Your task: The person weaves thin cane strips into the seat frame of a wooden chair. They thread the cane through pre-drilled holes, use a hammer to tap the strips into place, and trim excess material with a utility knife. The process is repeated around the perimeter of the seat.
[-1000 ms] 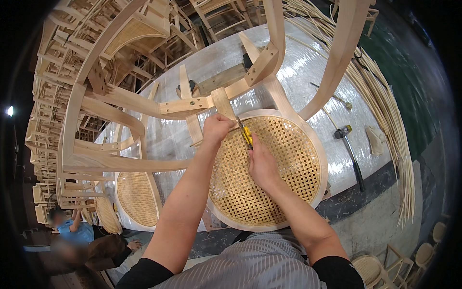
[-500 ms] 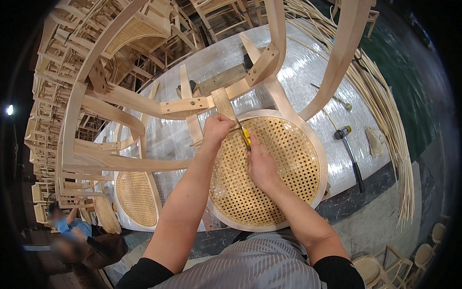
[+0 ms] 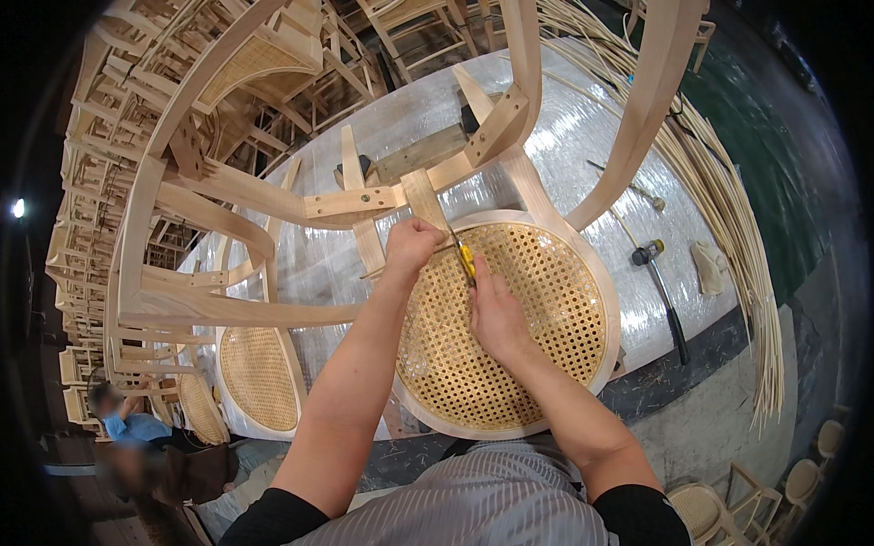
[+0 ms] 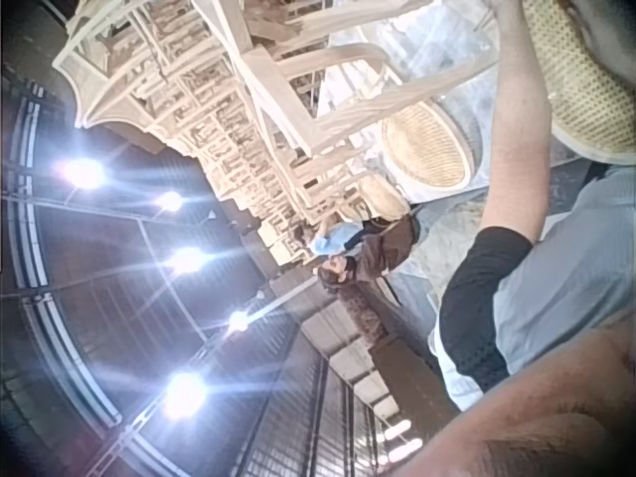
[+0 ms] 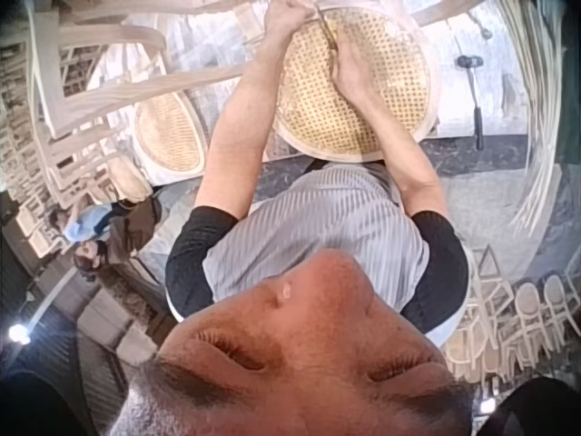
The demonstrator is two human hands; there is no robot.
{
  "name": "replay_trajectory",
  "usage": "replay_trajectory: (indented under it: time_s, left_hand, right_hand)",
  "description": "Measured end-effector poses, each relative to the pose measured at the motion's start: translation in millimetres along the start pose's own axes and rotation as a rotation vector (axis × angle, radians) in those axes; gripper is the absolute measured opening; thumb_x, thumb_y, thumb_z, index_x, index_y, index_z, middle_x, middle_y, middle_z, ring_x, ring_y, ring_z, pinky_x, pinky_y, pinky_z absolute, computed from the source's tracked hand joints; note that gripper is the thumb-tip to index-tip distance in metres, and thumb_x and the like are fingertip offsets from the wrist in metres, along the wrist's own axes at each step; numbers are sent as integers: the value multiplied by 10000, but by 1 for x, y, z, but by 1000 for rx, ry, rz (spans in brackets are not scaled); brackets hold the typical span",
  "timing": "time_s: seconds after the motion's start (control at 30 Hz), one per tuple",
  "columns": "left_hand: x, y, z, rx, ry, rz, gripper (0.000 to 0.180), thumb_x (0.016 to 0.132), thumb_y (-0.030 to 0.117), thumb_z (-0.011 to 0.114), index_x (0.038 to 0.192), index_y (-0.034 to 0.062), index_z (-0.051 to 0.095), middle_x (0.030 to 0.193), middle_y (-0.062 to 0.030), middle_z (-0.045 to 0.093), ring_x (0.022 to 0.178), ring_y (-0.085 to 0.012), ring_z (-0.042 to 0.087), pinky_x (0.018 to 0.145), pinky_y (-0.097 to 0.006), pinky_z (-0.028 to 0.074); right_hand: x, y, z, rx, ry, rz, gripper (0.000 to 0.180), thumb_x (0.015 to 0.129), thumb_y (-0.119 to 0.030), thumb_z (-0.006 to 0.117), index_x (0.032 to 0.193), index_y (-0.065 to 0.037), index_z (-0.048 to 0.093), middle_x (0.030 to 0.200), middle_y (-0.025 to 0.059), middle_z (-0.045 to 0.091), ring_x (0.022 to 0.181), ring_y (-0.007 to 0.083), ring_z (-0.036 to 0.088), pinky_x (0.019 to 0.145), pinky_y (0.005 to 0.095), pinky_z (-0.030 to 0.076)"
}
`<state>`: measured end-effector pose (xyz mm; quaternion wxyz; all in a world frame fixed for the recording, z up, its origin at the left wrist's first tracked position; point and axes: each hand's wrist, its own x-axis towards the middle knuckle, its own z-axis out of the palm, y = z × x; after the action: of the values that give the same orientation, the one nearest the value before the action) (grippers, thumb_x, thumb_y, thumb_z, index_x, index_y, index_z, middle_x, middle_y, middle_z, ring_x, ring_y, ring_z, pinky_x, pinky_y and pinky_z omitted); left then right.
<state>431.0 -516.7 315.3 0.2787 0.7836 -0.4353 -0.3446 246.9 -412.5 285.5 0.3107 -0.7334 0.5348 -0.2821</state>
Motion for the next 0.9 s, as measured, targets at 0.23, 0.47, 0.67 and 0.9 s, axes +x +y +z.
replay_trajectory:
  time_s: [0.23,0.47,0.67,0.9]
  left_hand:
    - [1,-1,0,7,8,24,166,753,122,840,814,6,738,748,-83,713,706,-176,657,675,-351,525]
    - [-3,6,-2,29,-8,-5,168,759,137,846,814,13,748,757,-84,722,710,-179,662,684,-349,533]
    - [1,-2,-2,-20,-82,33,164,795,147,831,845,14,749,774,-67,718,706,-157,650,682,-356,538]
    - [3,-23,-10,276,57,431,238,828,213,847,926,31,731,835,-149,720,769,-288,693,731,-409,560]
  right_hand:
    - [-1,-2,1,7,7,-7,608,1055,-129,532,1614,-21,319,1090,267,604,850,453,661,751,547,551]
    - [-1,-5,-3,-1,-53,46,609,1057,-115,523,1623,-31,312,1148,291,616,895,476,662,806,558,547]
    - [2,-7,-7,-59,-125,81,633,1057,-116,512,1638,-24,276,1164,339,621,906,492,667,819,555,548]
    - [8,-14,-7,-159,-186,47,711,1012,-100,529,1646,16,229,1017,315,657,828,464,694,765,551,564]
